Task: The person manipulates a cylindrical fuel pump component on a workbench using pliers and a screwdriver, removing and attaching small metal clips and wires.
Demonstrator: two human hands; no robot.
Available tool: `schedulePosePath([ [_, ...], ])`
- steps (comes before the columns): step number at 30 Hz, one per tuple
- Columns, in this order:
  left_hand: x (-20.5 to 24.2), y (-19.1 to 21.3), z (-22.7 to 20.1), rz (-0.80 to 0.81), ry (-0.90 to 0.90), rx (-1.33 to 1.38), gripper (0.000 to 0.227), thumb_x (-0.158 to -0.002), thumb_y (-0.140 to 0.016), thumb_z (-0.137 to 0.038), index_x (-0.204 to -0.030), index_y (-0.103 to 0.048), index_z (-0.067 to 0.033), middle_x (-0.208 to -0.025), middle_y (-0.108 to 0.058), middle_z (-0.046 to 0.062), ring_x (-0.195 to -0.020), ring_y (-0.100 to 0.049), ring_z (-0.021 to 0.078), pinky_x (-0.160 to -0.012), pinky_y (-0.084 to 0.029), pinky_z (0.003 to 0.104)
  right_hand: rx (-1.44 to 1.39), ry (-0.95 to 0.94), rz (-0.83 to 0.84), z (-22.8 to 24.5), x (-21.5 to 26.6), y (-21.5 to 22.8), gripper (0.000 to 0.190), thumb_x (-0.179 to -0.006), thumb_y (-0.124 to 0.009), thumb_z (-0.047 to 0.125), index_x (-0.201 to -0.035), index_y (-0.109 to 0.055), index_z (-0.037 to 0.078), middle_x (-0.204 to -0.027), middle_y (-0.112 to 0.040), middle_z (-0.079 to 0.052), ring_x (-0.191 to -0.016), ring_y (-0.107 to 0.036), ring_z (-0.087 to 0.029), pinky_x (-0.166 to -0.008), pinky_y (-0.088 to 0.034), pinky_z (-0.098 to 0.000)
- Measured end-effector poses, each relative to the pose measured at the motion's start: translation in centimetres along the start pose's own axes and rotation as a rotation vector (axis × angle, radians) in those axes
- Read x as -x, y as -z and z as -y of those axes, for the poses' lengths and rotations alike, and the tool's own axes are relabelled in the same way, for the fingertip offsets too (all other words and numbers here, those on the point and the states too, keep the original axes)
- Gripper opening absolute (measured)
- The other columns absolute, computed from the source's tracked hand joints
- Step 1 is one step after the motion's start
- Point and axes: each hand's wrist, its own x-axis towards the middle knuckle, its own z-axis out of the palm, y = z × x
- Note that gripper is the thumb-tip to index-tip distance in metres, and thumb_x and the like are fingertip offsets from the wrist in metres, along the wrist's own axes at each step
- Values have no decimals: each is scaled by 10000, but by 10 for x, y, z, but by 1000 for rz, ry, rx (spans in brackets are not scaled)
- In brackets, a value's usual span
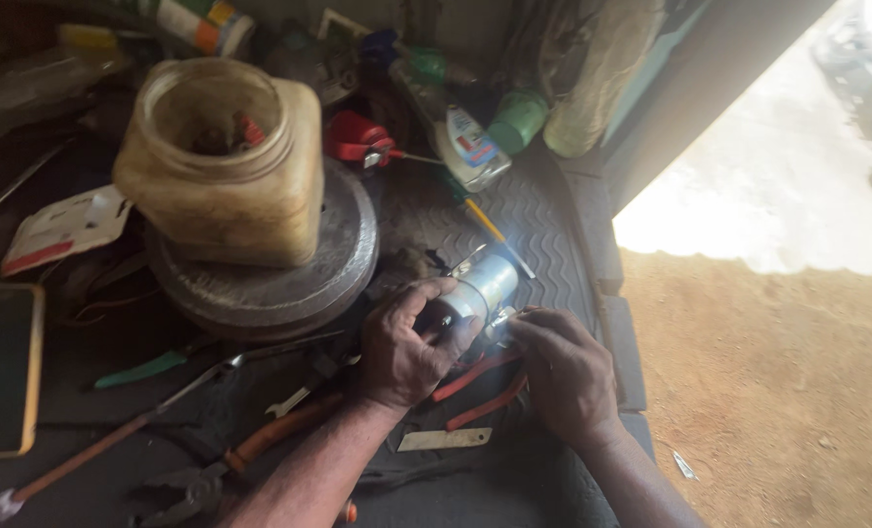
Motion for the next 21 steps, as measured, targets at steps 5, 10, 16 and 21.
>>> schedulePosePath([
  [5,-5,2,0,-28,8,45,433,-783,-832,-291,-1116,-739,-29,-1059,-772,127,-942,-780,224,-770,-655,324,-34,252,123,-9,-8,5,325,-814,-628,-33,-1119,-713,41,-1160,-704,-160,-1114,-687,-367,-938,-560,-433],
  [10,-6,2,-2,-45,-66,-23,420,-773,-843,-283,-1097,-750,-33,-1031,-772,123,-916,-772,218,-780,-636,330,-16,292,177,-9,-12,9,399,-747,-619,-39,-1132,-701,31,-1145,-704,-174,-1089,-679,-380,-916,-556,-438],
  [16,-2,2,-1,-42,-50,9,403,-775,-837,-273,-1088,-750,-36,-1022,-774,117,-914,-768,214,-785,-627,343,-40,325,170,2,-6,6,416,-746,-631,-45,-1141,-711,62,-1112,-708,-133,-1075,-693,-349,-913,-566,-413],
  [21,-4,2,-2,-61,-26,7,415,-768,-828,-277,-1092,-741,-32,-1027,-764,116,-909,-765,202,-728,-641,327,-8,138,84,5,-8,1,321,-791,-649,-45,-1070,-739,86,-1089,-723,-116,-1022,-704,-333,-875,-563,-402],
])
